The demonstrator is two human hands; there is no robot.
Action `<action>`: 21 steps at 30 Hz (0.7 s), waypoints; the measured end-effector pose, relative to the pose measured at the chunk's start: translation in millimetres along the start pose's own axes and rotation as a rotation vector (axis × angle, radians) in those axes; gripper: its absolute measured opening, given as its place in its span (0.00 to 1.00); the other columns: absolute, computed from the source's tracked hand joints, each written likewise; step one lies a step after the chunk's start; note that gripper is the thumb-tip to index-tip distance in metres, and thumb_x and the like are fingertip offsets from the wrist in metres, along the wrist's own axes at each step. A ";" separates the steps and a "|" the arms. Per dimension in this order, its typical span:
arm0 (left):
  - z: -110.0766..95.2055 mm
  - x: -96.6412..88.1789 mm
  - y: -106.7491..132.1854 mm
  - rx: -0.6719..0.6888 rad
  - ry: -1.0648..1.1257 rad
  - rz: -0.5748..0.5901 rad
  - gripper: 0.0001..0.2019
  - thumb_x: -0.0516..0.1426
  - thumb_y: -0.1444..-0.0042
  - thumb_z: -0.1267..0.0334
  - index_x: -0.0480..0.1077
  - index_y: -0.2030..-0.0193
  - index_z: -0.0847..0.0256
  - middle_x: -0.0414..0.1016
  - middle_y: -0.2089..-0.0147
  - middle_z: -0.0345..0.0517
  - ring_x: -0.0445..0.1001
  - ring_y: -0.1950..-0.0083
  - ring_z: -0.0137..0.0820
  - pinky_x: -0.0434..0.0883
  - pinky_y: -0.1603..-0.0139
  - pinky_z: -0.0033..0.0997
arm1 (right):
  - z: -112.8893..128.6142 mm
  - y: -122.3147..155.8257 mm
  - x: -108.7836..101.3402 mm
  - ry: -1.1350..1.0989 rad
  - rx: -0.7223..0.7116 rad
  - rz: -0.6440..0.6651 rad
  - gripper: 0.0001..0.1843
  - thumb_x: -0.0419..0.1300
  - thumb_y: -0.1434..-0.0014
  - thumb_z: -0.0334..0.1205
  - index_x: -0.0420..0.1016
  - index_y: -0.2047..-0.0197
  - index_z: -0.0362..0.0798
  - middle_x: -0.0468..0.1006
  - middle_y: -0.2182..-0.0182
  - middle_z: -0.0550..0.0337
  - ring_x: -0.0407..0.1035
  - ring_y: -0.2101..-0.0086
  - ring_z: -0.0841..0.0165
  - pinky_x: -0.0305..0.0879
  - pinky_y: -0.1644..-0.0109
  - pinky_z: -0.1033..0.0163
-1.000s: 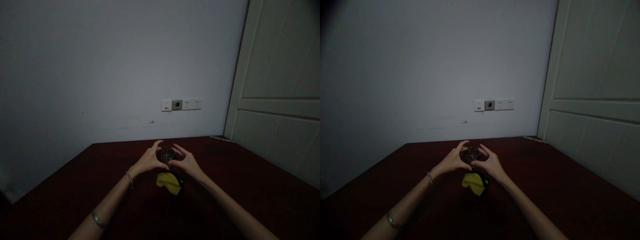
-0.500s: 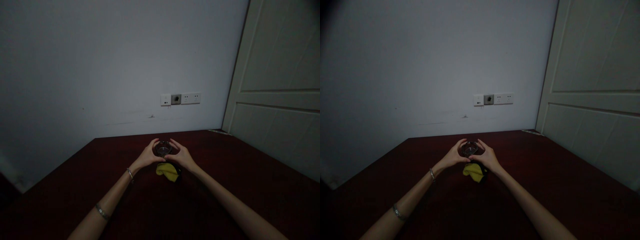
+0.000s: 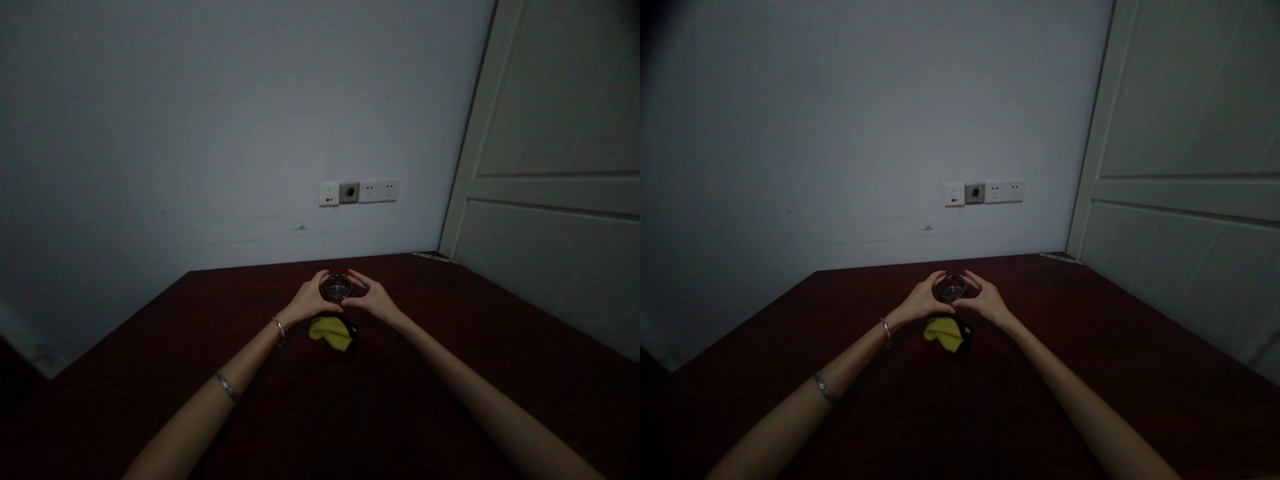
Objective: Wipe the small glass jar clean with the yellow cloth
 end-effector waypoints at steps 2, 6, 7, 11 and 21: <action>-7.8 14.8 -10.8 0.009 -0.020 0.005 0.51 0.70 0.72 0.56 0.54 0.39 0.63 0.64 0.41 0.61 0.64 0.40 0.45 0.62 0.41 0.43 | -1.5 2.4 -19.7 0.022 0.005 -0.020 0.49 0.71 0.65 0.36 0.58 0.40 0.44 0.68 0.45 0.45 0.63 0.45 0.57 0.55 0.39 0.50; -22.1 53.8 -34.7 0.063 -0.005 0.042 0.50 0.70 0.71 0.55 0.54 0.39 0.64 0.66 0.42 0.59 0.65 0.41 0.44 0.63 0.42 0.40 | -7.8 11.2 -66.1 0.071 0.051 -0.042 0.49 0.71 0.65 0.35 0.57 0.39 0.43 0.68 0.45 0.44 0.62 0.44 0.56 0.54 0.38 0.50; -24.8 64.4 -40.6 0.072 -0.004 0.052 0.50 0.70 0.71 0.55 0.54 0.40 0.63 0.67 0.43 0.59 0.65 0.41 0.44 0.63 0.42 0.40 | -9.6 14.1 -78.0 0.079 0.064 -0.044 0.49 0.71 0.65 0.35 0.57 0.39 0.44 0.68 0.45 0.45 0.62 0.44 0.56 0.55 0.38 0.50; -31.0 105.2 -61.9 0.091 0.004 0.094 0.49 0.69 0.70 0.52 0.56 0.40 0.64 0.68 0.44 0.58 0.67 0.43 0.45 0.65 0.44 0.40 | -18.6 27.2 -121.6 0.076 0.144 -0.058 0.49 0.71 0.65 0.34 0.57 0.39 0.45 0.67 0.44 0.45 0.62 0.45 0.56 0.58 0.40 0.50; -26.6 166.4 -84.3 0.050 -0.132 0.169 0.49 0.67 0.71 0.44 0.58 0.42 0.65 0.70 0.47 0.59 0.69 0.46 0.48 0.67 0.49 0.41 | -48.8 45.6 -172.3 0.012 0.300 -0.040 0.48 0.70 0.65 0.33 0.59 0.40 0.45 0.67 0.44 0.46 0.61 0.44 0.54 0.59 0.40 0.49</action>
Point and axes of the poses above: each hand's wrist, its own y-axis away from the middle knuckle, its own x-axis out of the palm, z = x × y, the point moved 2 cm from there along -y, towards the middle knuckle
